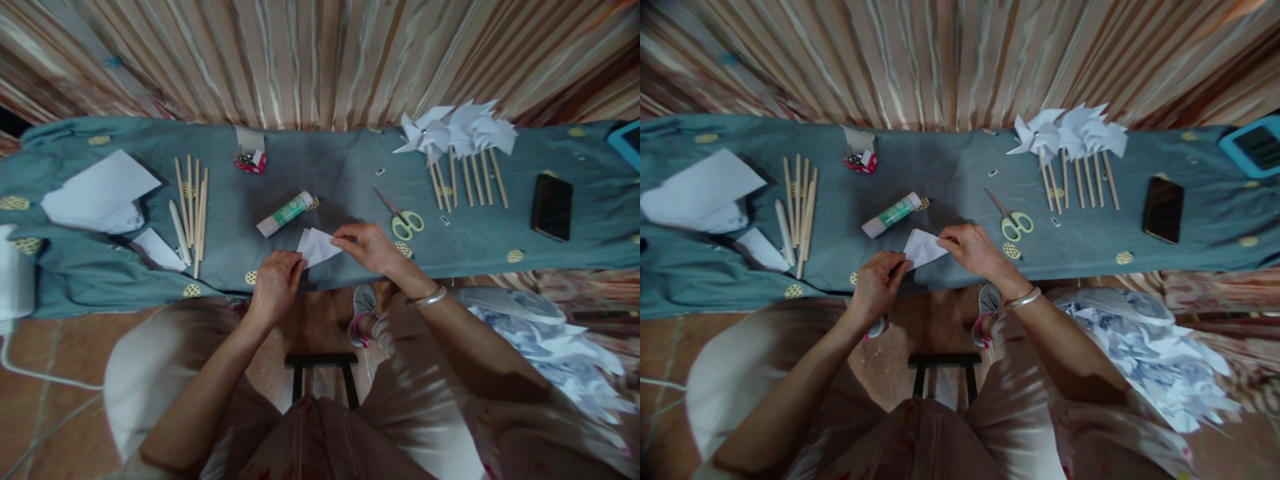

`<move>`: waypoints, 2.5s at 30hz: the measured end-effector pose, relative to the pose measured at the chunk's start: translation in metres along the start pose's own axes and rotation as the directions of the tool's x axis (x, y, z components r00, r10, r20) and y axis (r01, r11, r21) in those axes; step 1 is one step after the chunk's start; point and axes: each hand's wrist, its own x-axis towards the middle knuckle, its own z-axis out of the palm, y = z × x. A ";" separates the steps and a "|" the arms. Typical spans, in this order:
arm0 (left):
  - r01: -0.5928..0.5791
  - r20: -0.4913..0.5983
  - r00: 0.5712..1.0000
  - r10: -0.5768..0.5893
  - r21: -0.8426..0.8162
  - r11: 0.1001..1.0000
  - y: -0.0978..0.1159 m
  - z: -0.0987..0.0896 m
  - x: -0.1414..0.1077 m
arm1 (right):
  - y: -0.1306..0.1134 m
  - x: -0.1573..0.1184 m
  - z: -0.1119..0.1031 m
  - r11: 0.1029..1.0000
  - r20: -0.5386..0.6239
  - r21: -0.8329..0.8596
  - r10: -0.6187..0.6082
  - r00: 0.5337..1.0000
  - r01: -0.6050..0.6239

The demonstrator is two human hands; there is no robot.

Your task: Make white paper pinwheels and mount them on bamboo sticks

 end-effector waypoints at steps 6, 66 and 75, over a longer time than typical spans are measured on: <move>0.132 0.006 0.991 -0.132 -0.077 0.988 0.004 -0.002 -0.001 | -0.005 0.000 0.000 1.000 -0.019 -0.020 -0.001 1.000 0.000; -0.069 0.026 0.998 0.064 0.271 0.960 0.003 -0.004 0.004 | -0.013 -0.009 0.033 0.952 -0.218 -0.303 -0.119 0.969 0.049; -0.071 0.017 0.998 0.069 0.285 0.956 0.002 -0.002 0.002 | 0.003 -0.015 0.034 0.950 -0.221 -0.311 -0.072 0.973 -0.001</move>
